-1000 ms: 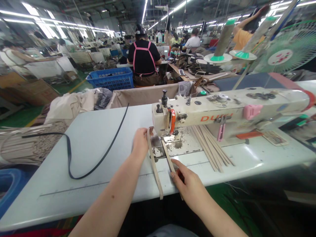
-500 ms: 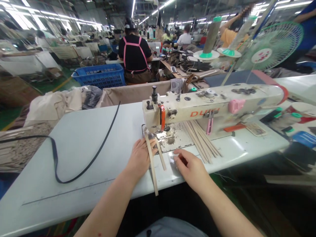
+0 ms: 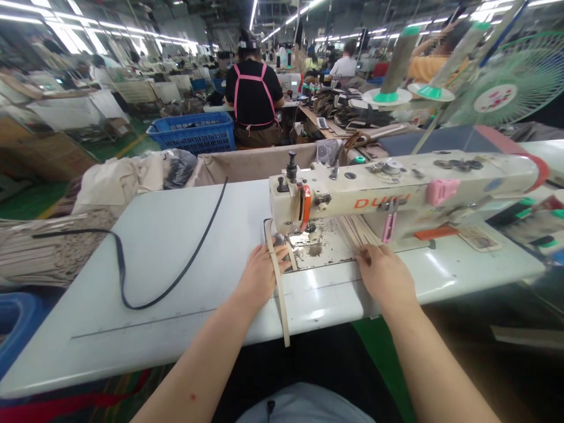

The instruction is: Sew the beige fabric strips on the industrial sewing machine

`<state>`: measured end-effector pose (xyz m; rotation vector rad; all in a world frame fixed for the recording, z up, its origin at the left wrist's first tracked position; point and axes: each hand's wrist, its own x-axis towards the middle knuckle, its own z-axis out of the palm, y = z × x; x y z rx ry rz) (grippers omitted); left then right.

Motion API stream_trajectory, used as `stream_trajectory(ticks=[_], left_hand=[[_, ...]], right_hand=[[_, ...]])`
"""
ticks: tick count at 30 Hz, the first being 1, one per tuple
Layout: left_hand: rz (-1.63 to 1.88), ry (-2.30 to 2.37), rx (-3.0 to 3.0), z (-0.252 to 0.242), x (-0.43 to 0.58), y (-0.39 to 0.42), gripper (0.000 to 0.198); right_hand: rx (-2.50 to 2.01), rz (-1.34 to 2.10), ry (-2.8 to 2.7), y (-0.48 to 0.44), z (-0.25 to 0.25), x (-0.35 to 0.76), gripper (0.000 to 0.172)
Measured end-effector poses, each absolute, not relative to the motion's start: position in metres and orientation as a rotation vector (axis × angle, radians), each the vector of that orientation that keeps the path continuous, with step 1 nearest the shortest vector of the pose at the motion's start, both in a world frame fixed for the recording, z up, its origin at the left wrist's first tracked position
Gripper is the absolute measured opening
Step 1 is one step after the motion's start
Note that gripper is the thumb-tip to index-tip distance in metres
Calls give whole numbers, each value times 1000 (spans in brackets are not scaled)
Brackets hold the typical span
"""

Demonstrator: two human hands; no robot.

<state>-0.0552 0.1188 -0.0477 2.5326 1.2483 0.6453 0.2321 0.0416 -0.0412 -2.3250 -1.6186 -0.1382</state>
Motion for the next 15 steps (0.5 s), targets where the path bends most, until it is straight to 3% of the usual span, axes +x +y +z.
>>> stream_trajectory(ticks=[7,15], left_hand=[[684,1239,2523,-49,-54,120,35],[740,1186,2577,-53,-56,122,38]], right_hand=[[-2329,-100,-1599,44,-37,229,19],[-2147,67,-1479,43,-40,233,39]])
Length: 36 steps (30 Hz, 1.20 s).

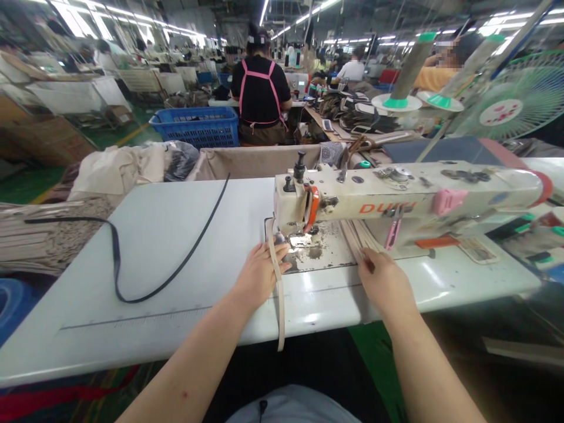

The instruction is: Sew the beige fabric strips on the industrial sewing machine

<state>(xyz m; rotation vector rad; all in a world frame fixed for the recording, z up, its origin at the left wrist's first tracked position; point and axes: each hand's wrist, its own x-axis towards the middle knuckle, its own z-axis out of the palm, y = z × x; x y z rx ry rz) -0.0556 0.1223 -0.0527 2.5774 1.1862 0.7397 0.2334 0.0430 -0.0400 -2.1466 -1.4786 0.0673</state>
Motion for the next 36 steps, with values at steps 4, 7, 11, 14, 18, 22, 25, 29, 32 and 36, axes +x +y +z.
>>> stream_trajectory(ticks=[4,7,11,14,18,22,25,29,32,36], left_hand=[[710,1210,2592,-51,-55,123,37],[665,1234,2589,-49,-54,122,38],[635,1255,2571,-48,-53,120,38],[672,1224,2556,-50,-54,122,37],[814,1197,2493,-55,-56,136,31],[854,1287,2413,-54,-57,161,34],[836,1264,2419,-49,-53,182,30],[852,1164,2402,-43,-45,209,21],[857,1153,2357,-41,-38,225,21],[866,1151,2283,-41,-34,234,28]], right_hand=[[-1903,531,-1242,36,-35,229,47],[-1677,870,-1018,27,-30,220,57],[-1458,1103,-942,14,-29,208,55],[-1381,1200,-925,6,-28,201,41],[-1348,1296,-831,-2,-28,192,47],[-1384,1242,-880,-12,-34,184,50],[-1380,1254,-922,-22,-42,176,60],[-1377,1290,-1158,-28,-49,162,66],[-1446,1165,-1403,-24,-47,151,59],[-1542,952,-1603,-13,-39,141,50]])
